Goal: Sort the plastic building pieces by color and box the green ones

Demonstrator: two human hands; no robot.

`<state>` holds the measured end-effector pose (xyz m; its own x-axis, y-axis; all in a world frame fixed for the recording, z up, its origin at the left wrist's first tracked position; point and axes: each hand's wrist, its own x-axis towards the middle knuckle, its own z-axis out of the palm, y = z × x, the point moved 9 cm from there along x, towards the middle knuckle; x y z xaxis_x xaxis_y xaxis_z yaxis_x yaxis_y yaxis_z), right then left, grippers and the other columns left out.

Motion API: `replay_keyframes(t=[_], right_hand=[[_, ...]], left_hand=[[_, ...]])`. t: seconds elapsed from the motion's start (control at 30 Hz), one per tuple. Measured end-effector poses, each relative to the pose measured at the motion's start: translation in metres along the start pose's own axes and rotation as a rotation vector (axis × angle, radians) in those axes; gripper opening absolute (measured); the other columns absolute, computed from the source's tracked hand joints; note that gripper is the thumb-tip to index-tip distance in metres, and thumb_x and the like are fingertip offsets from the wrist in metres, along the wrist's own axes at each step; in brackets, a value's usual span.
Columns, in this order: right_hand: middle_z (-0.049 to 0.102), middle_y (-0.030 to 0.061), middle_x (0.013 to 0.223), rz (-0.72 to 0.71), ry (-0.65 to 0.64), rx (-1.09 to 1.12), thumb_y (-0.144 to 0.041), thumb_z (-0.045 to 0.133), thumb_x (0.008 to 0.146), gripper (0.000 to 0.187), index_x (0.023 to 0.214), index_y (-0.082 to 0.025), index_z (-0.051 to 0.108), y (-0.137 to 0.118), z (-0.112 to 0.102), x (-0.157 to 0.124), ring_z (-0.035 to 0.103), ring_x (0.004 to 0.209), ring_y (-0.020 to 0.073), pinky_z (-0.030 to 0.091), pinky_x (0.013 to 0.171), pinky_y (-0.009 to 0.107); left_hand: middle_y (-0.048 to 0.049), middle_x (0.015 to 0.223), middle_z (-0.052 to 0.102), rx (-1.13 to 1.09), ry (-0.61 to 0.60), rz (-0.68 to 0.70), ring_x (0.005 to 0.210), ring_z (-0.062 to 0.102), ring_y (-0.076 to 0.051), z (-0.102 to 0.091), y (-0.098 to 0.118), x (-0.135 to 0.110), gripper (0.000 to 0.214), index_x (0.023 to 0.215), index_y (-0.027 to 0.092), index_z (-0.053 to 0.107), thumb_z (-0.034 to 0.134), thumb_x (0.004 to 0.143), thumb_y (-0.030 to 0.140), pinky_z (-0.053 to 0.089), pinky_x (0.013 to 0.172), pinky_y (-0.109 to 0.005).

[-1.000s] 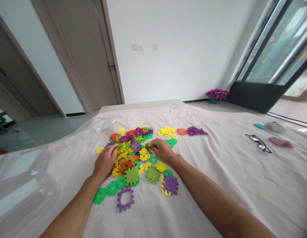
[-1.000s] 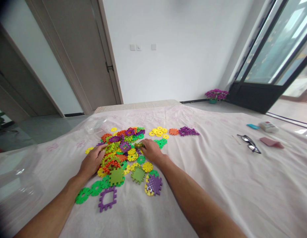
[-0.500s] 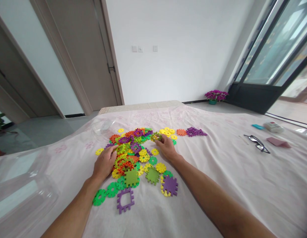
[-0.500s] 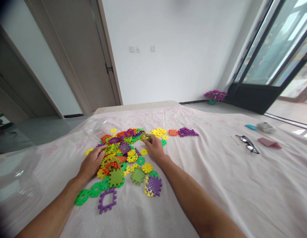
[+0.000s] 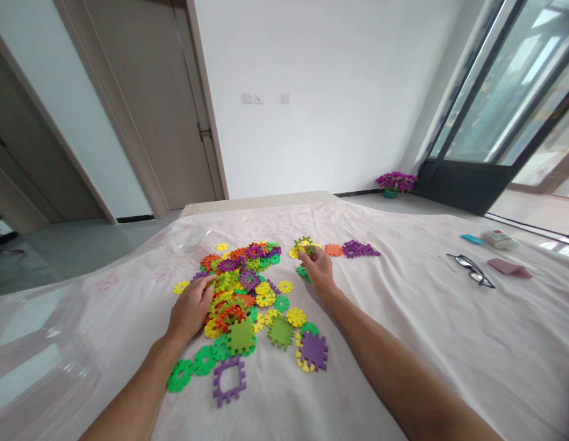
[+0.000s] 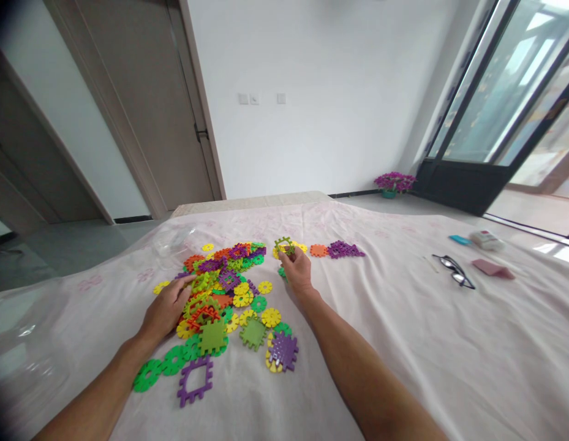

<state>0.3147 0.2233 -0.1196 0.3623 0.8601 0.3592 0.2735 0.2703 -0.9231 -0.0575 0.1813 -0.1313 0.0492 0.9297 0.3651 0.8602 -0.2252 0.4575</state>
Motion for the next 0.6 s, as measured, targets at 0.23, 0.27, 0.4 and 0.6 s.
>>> replay_keyframes(t=[0.23, 0.27, 0.4, 0.6], right_hand=[[0.068, 0.0043, 0.072, 0.034, 0.045, 0.041, -0.054, 0.067, 0.071, 0.046, 0.093, -0.013, 0.066, 0.011, -0.017, 0.018, 0.063, 0.057, 0.0160, 0.053, 0.055, 0.029], [0.068, 0.0043, 0.071, 0.042, 0.049, 0.033, -0.054, 0.068, 0.071, 0.046, 0.092, -0.013, 0.067, 0.013, -0.020, 0.020, 0.063, 0.056, 0.0160, 0.053, 0.054, 0.029], [0.070, 0.0039, 0.071, -0.013, 0.076, -0.042, -0.051, 0.065, 0.073, 0.042, 0.093, -0.014, 0.069, 0.007, -0.034, 0.027, 0.063, 0.059, 0.0168, 0.051, 0.056, 0.028], [0.073, 0.0033, 0.082, -0.338, 0.025, -0.559, -0.033, 0.060, 0.081, 0.026, 0.101, -0.021, 0.071, -0.019, -0.047, 0.023, 0.065, 0.074, 0.0191, 0.048, 0.072, 0.030]], left_hand=[[-0.0063, 0.128, 0.064, 0.004, -0.006, 0.007, 0.120, 0.057, -0.022, 0.002, -0.002, 0.001, 0.043, 0.128, 0.023, 0.059, 0.034, 0.095, 0.036, 0.041, 0.106, -0.039], [-0.0062, 0.128, 0.064, 0.004, -0.004, 0.009, 0.120, 0.057, -0.022, 0.002, -0.002, 0.001, 0.043, 0.128, 0.023, 0.059, 0.034, 0.095, 0.036, 0.042, 0.106, -0.039], [-0.0056, 0.128, 0.064, 0.007, 0.002, 0.013, 0.120, 0.057, -0.022, 0.002, -0.002, 0.001, 0.043, 0.127, 0.023, 0.060, 0.034, 0.094, 0.037, 0.042, 0.105, -0.038], [-0.0051, 0.129, 0.064, 0.006, 0.004, 0.018, 0.120, 0.057, -0.021, 0.002, -0.002, 0.001, 0.044, 0.129, 0.024, 0.059, 0.034, 0.094, 0.036, 0.042, 0.106, -0.037]])
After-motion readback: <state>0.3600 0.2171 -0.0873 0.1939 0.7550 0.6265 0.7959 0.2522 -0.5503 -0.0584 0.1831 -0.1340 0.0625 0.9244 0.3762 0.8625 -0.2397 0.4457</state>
